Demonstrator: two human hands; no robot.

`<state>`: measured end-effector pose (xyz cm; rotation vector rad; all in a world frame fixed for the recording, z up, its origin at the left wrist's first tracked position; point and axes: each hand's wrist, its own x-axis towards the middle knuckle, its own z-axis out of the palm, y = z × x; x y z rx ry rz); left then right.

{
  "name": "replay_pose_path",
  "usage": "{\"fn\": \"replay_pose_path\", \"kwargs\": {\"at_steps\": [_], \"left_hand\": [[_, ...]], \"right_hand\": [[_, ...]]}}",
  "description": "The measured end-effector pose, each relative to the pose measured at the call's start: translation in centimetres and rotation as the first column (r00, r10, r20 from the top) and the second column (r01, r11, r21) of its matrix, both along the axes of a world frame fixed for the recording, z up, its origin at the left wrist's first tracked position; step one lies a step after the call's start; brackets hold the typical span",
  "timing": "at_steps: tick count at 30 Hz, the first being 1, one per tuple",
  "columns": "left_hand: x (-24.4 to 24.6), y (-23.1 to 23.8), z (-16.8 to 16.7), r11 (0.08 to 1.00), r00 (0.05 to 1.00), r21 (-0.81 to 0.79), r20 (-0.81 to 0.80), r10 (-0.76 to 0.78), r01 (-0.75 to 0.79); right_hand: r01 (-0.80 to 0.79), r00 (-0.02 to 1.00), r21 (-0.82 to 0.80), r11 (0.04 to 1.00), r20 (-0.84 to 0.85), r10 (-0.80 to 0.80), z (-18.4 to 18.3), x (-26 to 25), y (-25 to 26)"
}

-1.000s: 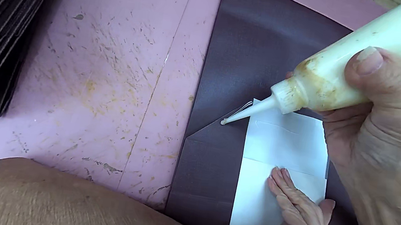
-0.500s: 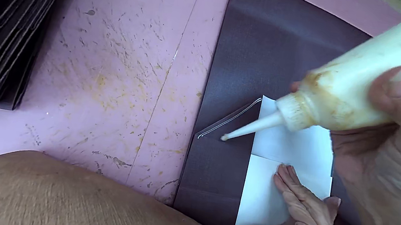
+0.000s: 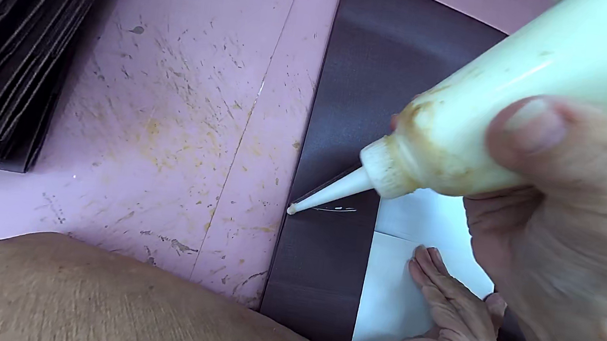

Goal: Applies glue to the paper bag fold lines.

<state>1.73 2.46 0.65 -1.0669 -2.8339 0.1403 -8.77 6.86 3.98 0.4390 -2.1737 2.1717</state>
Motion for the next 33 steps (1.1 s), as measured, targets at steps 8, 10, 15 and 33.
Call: {"fn": "replay_pose_path", "kwargs": {"at_steps": [8, 10, 15, 33], "left_hand": [[0.1, 0.4, -0.6, 1.000, 0.999, 0.016, -0.053, 0.009, -0.008], [0.2, 0.4, -0.7, 0.999, 0.995, 0.039, -0.093, 0.020, -0.017], [0.5, 0.2, -1.3, 0.995, 0.984, 0.097, -0.168, 0.055, -0.039], [0.0, -0.7, -2.0, 0.986, 0.970, 0.153, -0.241, -0.026, 0.064]], "right_hand": [[0.153, 0.975, 0.112, 0.982, -0.177, -0.132, -0.8, -1.7, 4.9], [0.159, 0.971, 0.105, 0.982, -0.197, -0.136, -0.6, -1.0, 4.8], [0.116, 0.961, 0.079, 0.990, -0.263, -0.092, -0.6, 0.1, 4.4], [0.537, 0.775, 0.046, 0.843, -0.420, -0.471, -0.7, 3.9, 16.2]]}}
